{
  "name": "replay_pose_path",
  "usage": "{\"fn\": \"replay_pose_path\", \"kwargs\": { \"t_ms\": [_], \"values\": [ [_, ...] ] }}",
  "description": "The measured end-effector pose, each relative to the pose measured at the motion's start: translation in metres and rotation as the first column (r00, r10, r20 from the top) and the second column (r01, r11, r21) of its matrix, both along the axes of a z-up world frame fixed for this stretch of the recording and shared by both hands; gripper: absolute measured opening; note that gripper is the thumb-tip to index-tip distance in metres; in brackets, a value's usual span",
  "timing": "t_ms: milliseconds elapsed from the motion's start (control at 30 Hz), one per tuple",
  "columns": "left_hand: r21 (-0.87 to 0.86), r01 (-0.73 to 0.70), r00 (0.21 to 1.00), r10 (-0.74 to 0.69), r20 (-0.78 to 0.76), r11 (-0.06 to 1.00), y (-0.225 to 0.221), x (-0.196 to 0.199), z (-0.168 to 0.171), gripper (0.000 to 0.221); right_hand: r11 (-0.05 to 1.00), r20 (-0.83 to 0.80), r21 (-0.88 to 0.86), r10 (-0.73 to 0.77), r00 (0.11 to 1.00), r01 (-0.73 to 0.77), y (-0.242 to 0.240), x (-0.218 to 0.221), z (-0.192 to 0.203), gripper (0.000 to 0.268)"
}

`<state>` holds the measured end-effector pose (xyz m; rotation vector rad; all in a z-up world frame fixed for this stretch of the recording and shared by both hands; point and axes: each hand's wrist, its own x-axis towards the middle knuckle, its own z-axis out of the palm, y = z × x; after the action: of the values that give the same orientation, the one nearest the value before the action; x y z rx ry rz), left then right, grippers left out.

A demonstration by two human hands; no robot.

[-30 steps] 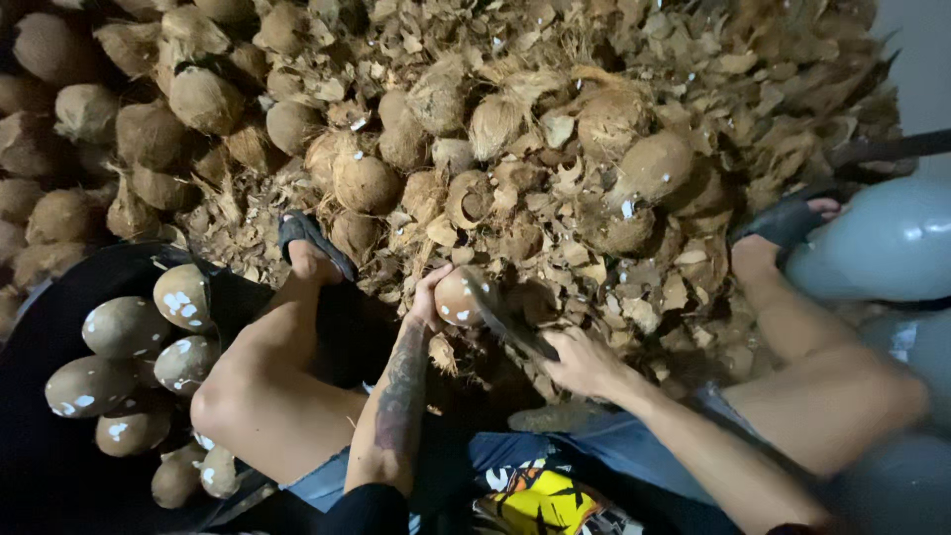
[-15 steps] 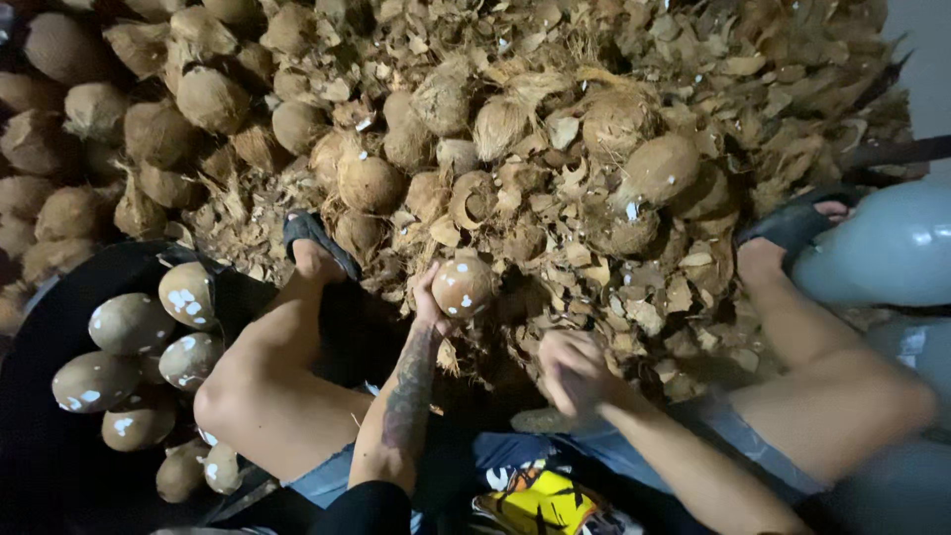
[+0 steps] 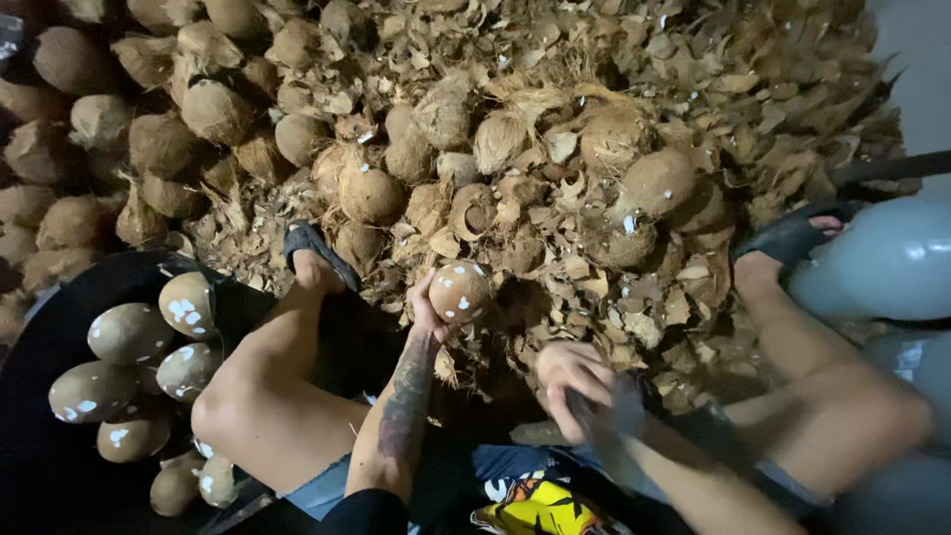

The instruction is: The person sits on the floor and uses a large knife to peel the husk off coconuts. They hold the coconut in their left hand and strike the husk with the knife in their right hand, then place the peeled coconut into a black basin.

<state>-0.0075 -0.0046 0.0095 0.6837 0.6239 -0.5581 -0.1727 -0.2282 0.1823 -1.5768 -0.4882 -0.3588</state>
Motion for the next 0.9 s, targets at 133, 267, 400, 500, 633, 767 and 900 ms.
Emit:
{"fn": "replay_pose_path", "kwargs": {
  "t_ms": [133, 267, 400, 500, 633, 767, 900],
  "values": [
    [0.025, 0.012, 0.986, -0.007, -0.169, 1.000, -0.002, -0.011, -0.001, 0.048, 0.779, -0.534, -0.618, -0.315, 0.785, -0.107, -0.013, -0.011, -0.086, 0.035],
    [0.099, -0.122, 0.982, 0.134, -0.134, 0.988, -0.007, -0.019, 0.005, 0.043, 0.847, -0.758, -0.496, -0.314, 0.572, -0.193, -0.006, -0.016, -0.105, 0.024],
    [0.006, -0.135, 0.988, 0.135, -0.081, 0.991, -0.003, 0.000, 0.009, 0.049, 0.771, -0.744, -0.586, -0.390, 0.543, -0.248, 0.004, -0.003, -0.096, 0.018],
    [-0.113, -0.076, 0.996, 0.069, -0.062, 0.991, 0.001, 0.012, 0.006, 0.037, 0.995, -0.882, -0.014, 0.034, 0.470, -0.097, 0.031, 0.009, -0.029, 0.029],
    [-0.094, -0.225, 0.972, 0.217, -0.090, 0.970, 0.002, -0.001, 0.005, 0.050, 0.890, -0.524, 0.448, 0.192, 0.830, 0.077, 0.039, 0.013, 0.021, 0.014],
    [0.012, -0.058, 0.996, 0.059, -0.061, 0.998, 0.008, 0.006, 0.011, 0.049, 0.983, 0.043, -0.034, -0.178, 0.983, 0.179, 0.016, 0.011, 0.061, 0.016],
    [0.041, -0.062, 0.997, 0.064, -0.037, 0.997, 0.004, 0.010, 0.014, 0.047, 0.896, 0.128, -0.396, -0.166, 0.978, 0.203, -0.009, 0.013, -0.046, 0.025]
  ]
}}
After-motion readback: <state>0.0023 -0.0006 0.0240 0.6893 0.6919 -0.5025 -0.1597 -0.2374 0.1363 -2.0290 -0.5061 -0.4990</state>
